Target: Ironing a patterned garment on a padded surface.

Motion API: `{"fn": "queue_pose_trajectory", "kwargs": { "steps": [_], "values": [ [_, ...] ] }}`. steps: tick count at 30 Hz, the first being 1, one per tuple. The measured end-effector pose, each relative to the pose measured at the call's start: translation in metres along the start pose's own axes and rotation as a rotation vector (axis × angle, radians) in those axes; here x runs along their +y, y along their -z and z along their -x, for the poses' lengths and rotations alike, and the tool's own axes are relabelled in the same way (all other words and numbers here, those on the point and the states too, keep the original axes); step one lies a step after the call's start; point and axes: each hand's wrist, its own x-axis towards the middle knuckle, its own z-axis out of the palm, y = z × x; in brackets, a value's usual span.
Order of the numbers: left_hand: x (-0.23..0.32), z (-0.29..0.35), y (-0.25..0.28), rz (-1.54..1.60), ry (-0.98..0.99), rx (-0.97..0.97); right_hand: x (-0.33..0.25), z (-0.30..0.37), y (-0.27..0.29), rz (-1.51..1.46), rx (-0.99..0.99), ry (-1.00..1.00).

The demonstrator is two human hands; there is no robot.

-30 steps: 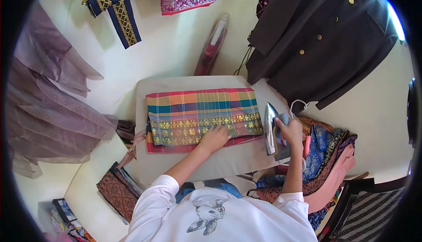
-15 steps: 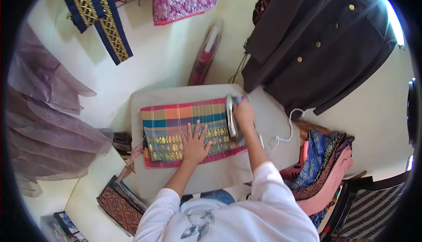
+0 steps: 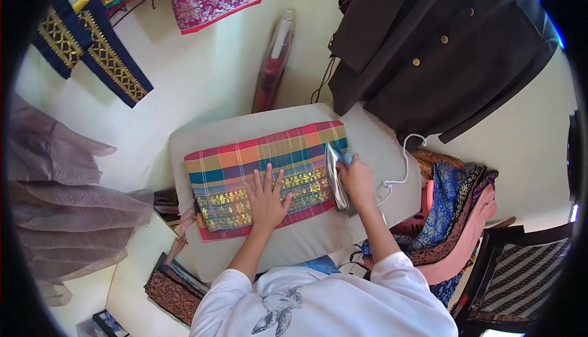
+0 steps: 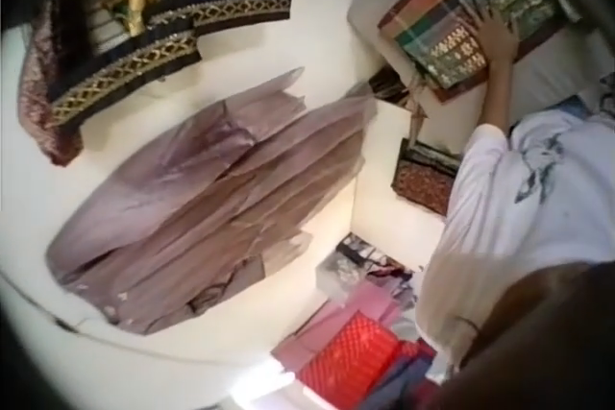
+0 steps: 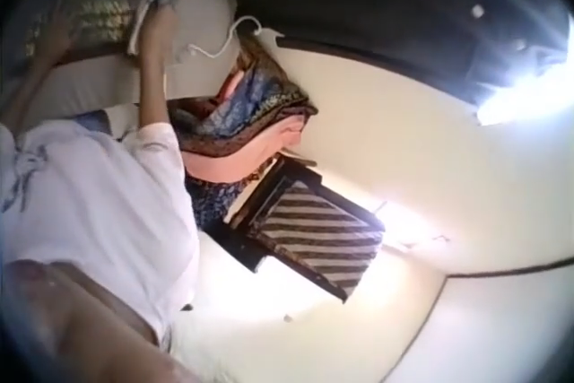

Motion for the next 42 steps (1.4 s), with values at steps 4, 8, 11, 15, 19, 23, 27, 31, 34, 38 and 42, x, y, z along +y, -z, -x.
{"fn": "queue_pose_trajectory", "kwargs": {
  "steps": [4, 8, 11, 15, 19, 23, 27, 31, 34, 38, 42],
  "values": [
    [0.004, 0.0, 0.001, 0.009, -0.019, 0.006, -0.002, -0.077, -0.009, 0.029, 0.13, 0.017],
    [0.005, -0.001, 0.003, 0.043, -0.028, -0.018, 0.002, -0.102, -0.01, -0.023, 0.127, 0.009],
    [-0.012, -0.001, 0.016, 0.128, 0.043, -0.067, 0.009, -0.086, -0.01, -0.062, 0.063, 0.027],
    [-0.054, 0.009, 0.047, -0.009, 0.107, 0.057, 0.014, -0.016, 0.012, -0.116, -0.066, 0.027],
    [-0.079, 0.025, 0.052, 0.028, 0.142, 0.031, -0.019, 0.027, 0.037, -0.028, -0.08, 0.092],
    [-0.075, 0.041, 0.03, 0.107, 0.218, 0.118, -0.08, 0.049, 0.021, -0.105, -0.046, 0.199],
    [-0.078, 0.049, 0.011, 0.262, 0.206, 0.153, -0.126, 0.045, -0.028, 0.044, -0.044, 0.293],
    [-0.079, 0.047, 0.005, 0.261, 0.199, 0.17, -0.144, 0.012, -0.061, 0.065, 0.004, 0.281],
    [-0.079, 0.047, 0.002, 0.24, 0.184, 0.175, -0.147, -0.02, -0.072, 0.049, 0.08, 0.303],
    [-0.073, 0.032, 0.01, 0.132, 0.252, -0.031, -0.129, -0.025, -0.077, 0.044, -0.011, 0.264],
    [-0.094, 0.041, 0.037, -0.042, 0.306, -0.123, -0.13, 0.043, -0.061, -0.002, -0.073, 0.248]
  ]
}}
